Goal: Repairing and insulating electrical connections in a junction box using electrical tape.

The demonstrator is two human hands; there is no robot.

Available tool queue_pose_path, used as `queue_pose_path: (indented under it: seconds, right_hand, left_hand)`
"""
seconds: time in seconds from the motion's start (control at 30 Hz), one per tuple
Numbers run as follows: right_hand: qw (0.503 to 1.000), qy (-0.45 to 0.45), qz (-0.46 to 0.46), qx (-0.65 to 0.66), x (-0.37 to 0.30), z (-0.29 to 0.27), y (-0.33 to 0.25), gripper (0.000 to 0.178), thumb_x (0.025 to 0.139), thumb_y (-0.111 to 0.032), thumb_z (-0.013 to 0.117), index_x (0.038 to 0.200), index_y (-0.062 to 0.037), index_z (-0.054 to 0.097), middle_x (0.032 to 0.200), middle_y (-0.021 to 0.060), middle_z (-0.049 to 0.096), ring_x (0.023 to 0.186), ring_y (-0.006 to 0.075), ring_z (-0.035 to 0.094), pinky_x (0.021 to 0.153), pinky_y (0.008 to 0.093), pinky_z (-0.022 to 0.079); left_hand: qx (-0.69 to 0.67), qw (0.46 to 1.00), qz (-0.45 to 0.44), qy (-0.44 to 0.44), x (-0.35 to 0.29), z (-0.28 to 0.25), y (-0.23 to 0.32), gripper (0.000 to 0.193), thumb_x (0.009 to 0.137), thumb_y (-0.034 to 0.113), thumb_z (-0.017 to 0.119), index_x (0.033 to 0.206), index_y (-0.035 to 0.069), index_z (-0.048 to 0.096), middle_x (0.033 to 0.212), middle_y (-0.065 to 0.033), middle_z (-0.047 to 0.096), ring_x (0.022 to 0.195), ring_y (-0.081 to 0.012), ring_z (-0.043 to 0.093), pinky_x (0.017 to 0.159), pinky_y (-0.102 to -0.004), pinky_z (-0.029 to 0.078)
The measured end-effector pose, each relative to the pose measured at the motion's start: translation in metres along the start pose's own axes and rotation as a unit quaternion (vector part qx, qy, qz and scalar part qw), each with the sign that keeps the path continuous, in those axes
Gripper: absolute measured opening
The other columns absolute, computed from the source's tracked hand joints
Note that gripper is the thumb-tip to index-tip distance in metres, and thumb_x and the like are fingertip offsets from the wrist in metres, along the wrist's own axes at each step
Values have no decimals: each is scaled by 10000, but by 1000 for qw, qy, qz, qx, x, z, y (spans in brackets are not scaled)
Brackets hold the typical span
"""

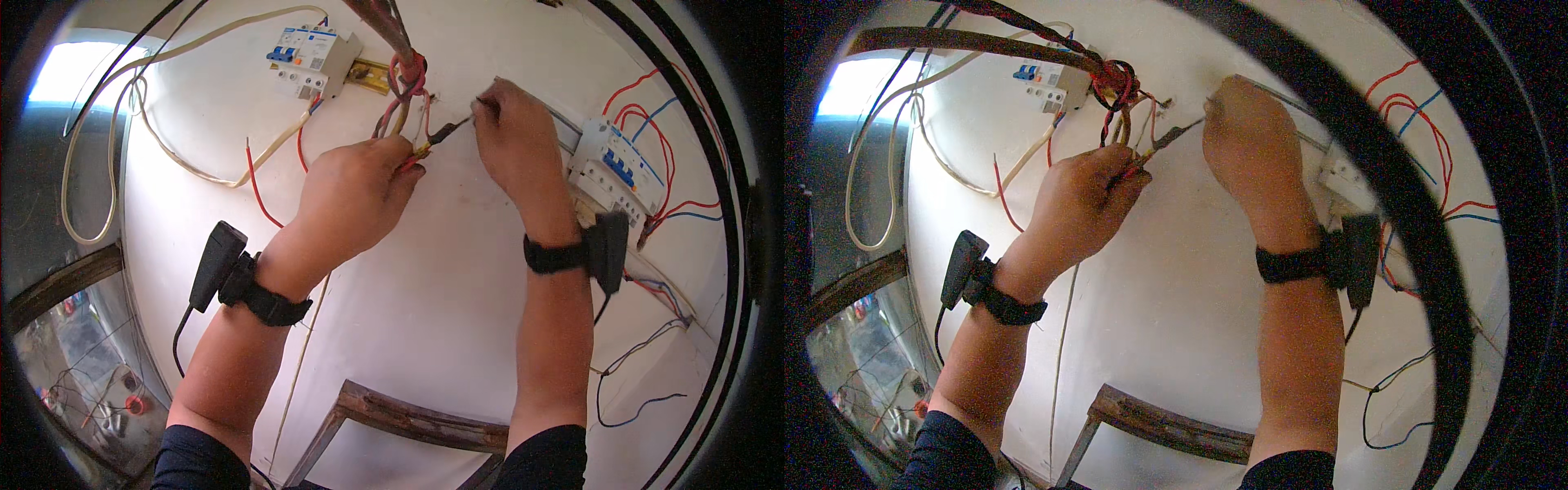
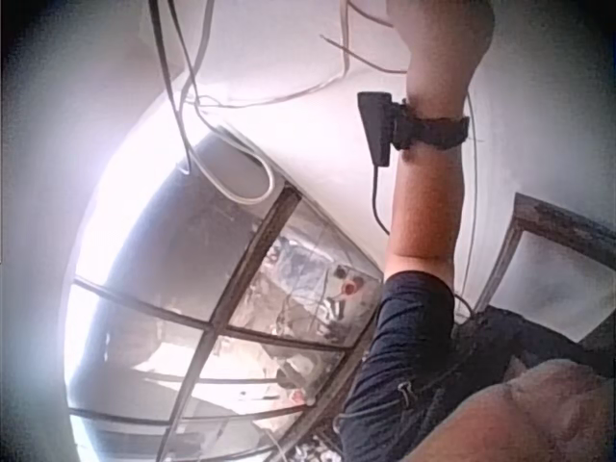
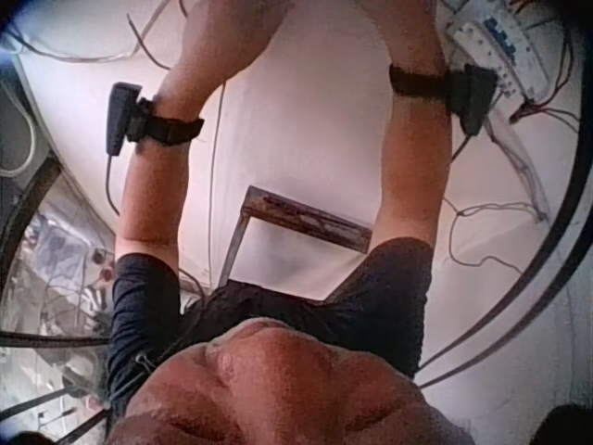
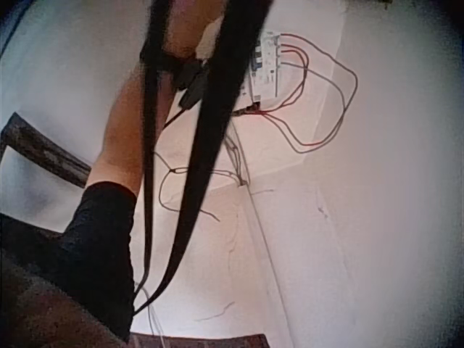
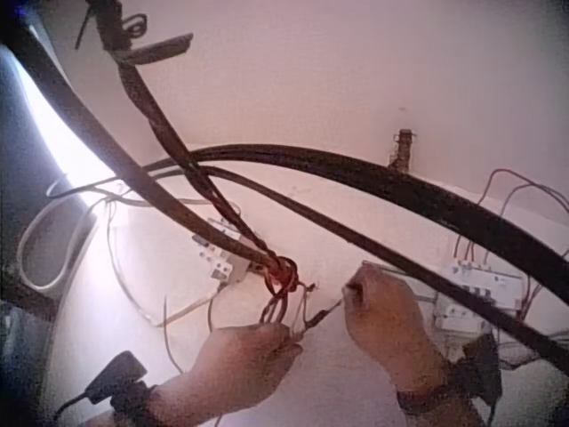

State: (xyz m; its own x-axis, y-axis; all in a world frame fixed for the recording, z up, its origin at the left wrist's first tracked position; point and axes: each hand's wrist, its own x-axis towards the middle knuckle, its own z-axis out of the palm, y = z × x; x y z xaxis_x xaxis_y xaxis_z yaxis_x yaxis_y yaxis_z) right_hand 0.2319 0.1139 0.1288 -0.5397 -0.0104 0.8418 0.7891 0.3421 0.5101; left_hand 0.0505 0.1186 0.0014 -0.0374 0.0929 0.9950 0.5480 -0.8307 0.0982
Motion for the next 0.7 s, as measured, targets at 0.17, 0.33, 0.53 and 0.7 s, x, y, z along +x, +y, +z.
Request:
queue_pose_path:
  seconds: [0.17, 0.33, 0.53, 0.7]
  right_hand:
    - [994, -109, 21, 9, -42, -25, -10, 127, 934, -111, 636, 933, 15, 644, 818, 188, 697, 731, 348, 693, 674, 403, 540]
    - [985, -102, 80, 116, -39, -23, -6, 176, 964, -117, 667, 1085, 9, 682, 876, 64, 727, 715, 137, 713, 622, 279, 547]
    - [891, -145, 205, 378, -28, -18, -32, 275, 977, -221, 692, 1142, -2, 700, 872, 56, 724, 702, 149, 713, 597, 290, 539]
    - [898, -161, 214, 350, -27, -13, -31, 282, 970, -274, 666, 982, 4, 719, 797, 133, 721, 670, 246, 720, 603, 379, 546]
  left_hand:
    - [12, 1000, -4, 9, -3, 0, -5, 155, 930, 163, 696, 886, 33, 625, 767, -208, 633, 714, -429, 622, 624, -479, 485]
    - [-5, 1000, 5, 9, -1, 2, -3, 143, 931, 160, 690, 901, 32, 631, 777, -207, 638, 726, -437, 626, 627, -485, 485]
    - [18, 1000, -13, -5, -2, 0, -3, 133, 923, 156, 695, 921, 33, 645, 790, -206, 644, 734, -436, 631, 636, -488, 491]
    - [16, 1000, -21, -8, -1, 2, -3, 122, 925, 148, 685, 924, 34, 643, 805, -206, 649, 746, -440, 633, 642, -489, 493]
